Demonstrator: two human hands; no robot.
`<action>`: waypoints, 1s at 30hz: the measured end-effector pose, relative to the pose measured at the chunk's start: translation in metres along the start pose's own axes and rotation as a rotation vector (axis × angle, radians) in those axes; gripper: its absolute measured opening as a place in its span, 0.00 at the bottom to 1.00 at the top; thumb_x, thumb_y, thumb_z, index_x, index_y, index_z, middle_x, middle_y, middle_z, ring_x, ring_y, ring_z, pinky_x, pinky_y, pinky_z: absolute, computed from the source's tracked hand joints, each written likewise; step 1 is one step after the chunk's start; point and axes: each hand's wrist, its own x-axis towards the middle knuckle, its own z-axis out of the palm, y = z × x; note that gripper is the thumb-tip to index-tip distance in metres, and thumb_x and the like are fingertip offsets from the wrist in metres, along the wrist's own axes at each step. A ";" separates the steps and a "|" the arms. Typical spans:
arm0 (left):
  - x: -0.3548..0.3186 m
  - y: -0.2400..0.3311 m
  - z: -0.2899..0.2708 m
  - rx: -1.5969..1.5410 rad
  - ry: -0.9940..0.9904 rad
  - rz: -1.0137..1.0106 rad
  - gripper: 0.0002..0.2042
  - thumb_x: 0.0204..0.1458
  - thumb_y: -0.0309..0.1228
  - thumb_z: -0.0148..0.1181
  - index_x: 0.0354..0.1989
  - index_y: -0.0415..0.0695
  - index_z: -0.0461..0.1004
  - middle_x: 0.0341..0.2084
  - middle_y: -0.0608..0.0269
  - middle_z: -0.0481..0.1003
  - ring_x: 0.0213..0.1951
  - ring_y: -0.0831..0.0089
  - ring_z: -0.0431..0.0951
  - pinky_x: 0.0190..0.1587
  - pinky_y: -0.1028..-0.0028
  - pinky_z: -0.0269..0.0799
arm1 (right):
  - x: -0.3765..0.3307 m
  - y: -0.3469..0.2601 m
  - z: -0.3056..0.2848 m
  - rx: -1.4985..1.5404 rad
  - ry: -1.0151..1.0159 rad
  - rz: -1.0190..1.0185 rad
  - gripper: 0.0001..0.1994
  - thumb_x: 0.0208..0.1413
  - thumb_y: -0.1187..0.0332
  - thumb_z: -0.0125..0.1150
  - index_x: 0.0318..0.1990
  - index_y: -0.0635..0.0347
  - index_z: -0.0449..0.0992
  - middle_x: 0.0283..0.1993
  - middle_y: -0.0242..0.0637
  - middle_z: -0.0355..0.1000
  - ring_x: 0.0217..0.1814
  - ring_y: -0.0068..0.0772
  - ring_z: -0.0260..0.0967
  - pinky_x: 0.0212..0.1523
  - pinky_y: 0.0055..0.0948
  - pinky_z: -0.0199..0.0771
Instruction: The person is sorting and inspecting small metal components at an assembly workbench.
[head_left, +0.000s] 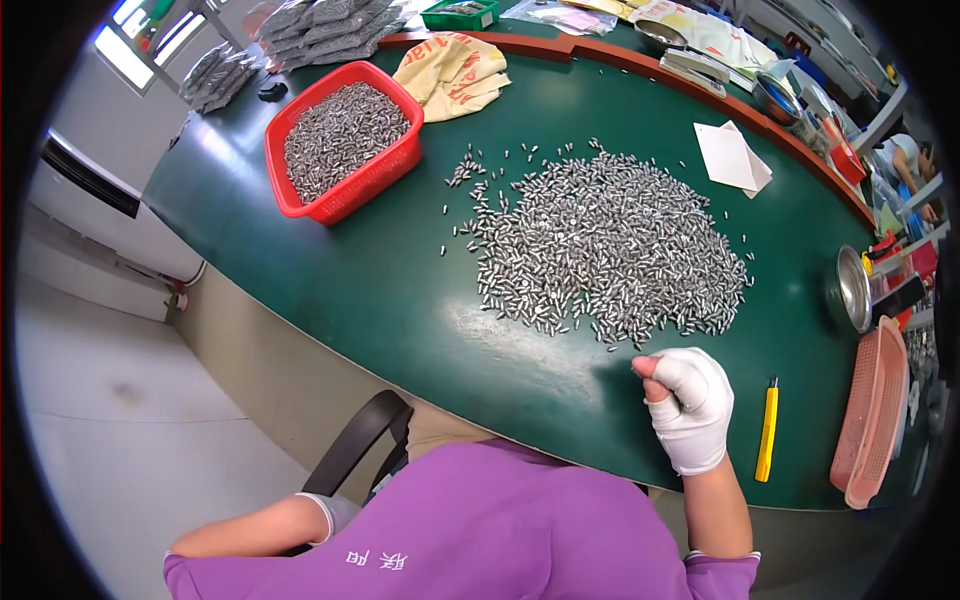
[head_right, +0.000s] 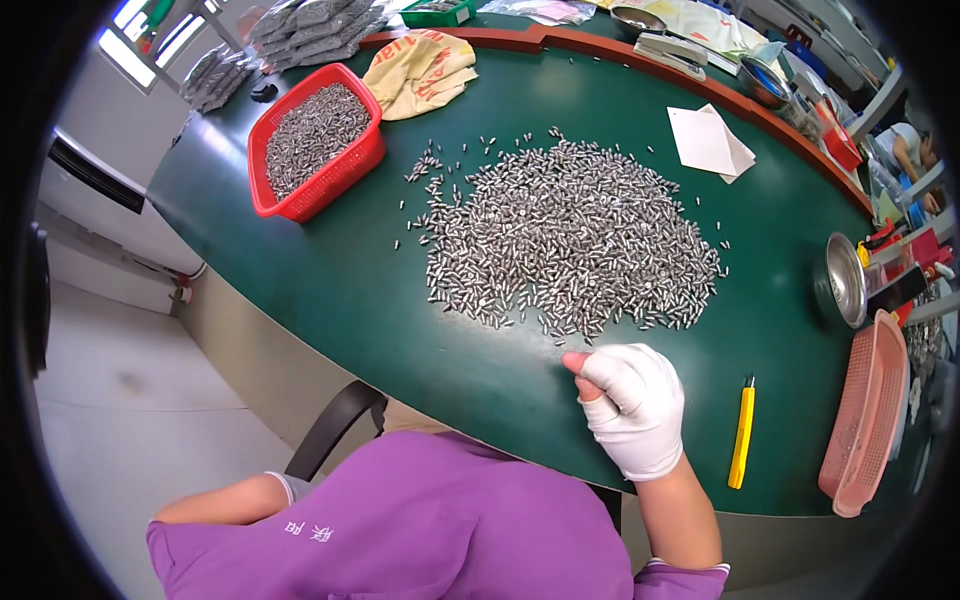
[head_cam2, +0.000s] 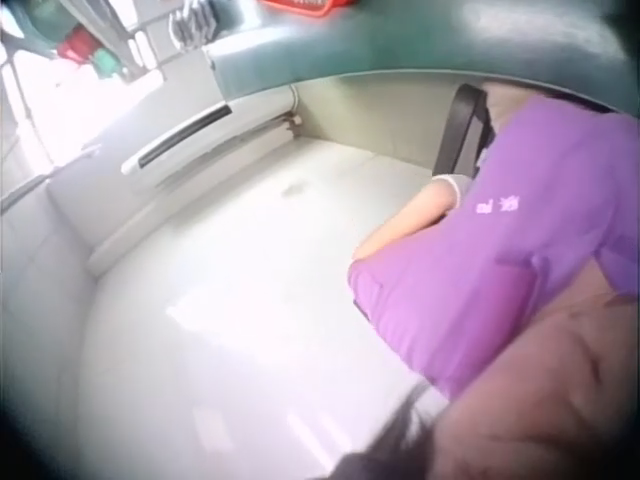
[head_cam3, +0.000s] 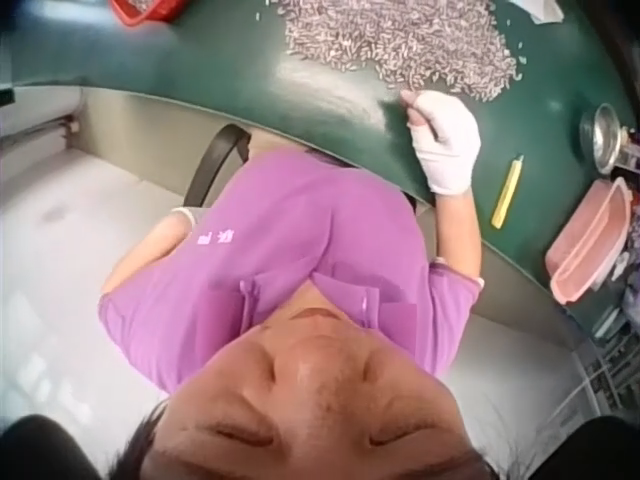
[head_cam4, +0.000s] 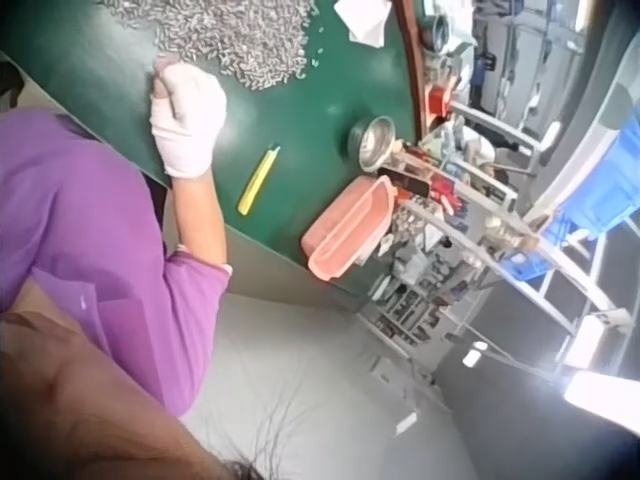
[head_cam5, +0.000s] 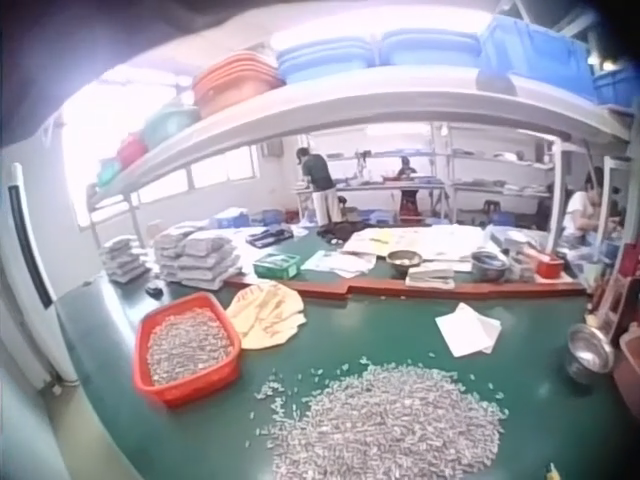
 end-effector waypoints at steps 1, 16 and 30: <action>-0.001 0.001 0.001 -0.003 0.002 -0.008 0.10 0.48 0.35 0.55 0.31 0.41 0.77 0.28 0.52 0.78 0.31 0.54 0.77 0.36 0.66 0.73 | 0.000 0.000 -0.002 -0.022 -0.004 -0.042 0.06 0.46 0.72 0.64 0.33 0.55 0.77 0.27 0.31 0.71 0.27 0.35 0.68 0.28 0.31 0.67; 0.002 -0.031 0.026 -0.027 -0.073 -0.014 0.10 0.48 0.34 0.56 0.32 0.41 0.77 0.28 0.52 0.78 0.31 0.54 0.77 0.36 0.66 0.73 | 0.001 0.005 -0.002 -0.061 -0.015 -0.068 0.06 0.45 0.72 0.64 0.33 0.54 0.76 0.28 0.31 0.72 0.27 0.35 0.68 0.28 0.31 0.67; 0.024 -0.063 0.017 0.061 -0.170 0.072 0.10 0.47 0.34 0.56 0.32 0.42 0.77 0.28 0.51 0.78 0.31 0.55 0.77 0.35 0.66 0.73 | -0.002 -0.002 -0.017 -0.163 0.053 -0.018 0.08 0.44 0.74 0.64 0.34 0.54 0.78 0.29 0.32 0.73 0.28 0.35 0.70 0.28 0.29 0.69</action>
